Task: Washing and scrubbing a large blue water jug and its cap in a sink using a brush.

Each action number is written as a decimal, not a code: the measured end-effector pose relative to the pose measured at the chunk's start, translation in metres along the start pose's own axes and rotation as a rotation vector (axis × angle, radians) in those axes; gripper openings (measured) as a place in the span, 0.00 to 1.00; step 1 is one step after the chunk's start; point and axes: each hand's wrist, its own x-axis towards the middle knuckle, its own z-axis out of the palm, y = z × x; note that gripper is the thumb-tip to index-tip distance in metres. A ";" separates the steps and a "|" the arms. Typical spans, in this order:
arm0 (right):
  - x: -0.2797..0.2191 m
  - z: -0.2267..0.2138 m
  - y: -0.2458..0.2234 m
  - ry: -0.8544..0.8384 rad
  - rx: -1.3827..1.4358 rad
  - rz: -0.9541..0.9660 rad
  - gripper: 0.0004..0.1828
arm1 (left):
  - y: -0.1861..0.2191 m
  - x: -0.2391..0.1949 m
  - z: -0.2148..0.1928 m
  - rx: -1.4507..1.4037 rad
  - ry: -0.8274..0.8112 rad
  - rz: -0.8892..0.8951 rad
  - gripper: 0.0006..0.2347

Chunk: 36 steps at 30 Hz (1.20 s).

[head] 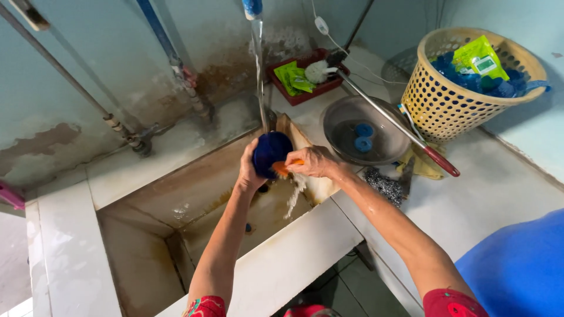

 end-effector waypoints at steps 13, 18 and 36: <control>0.005 0.033 -0.008 0.150 0.087 -0.076 0.12 | -0.021 -0.003 -0.017 -0.211 0.097 -0.023 0.31; 0.007 0.027 0.011 0.194 -0.346 0.081 0.10 | -0.041 -0.009 -0.016 -0.144 0.190 -0.069 0.32; 0.017 0.080 0.039 0.374 -0.545 -0.008 0.08 | -0.057 -0.015 -0.025 -0.151 0.205 -0.164 0.31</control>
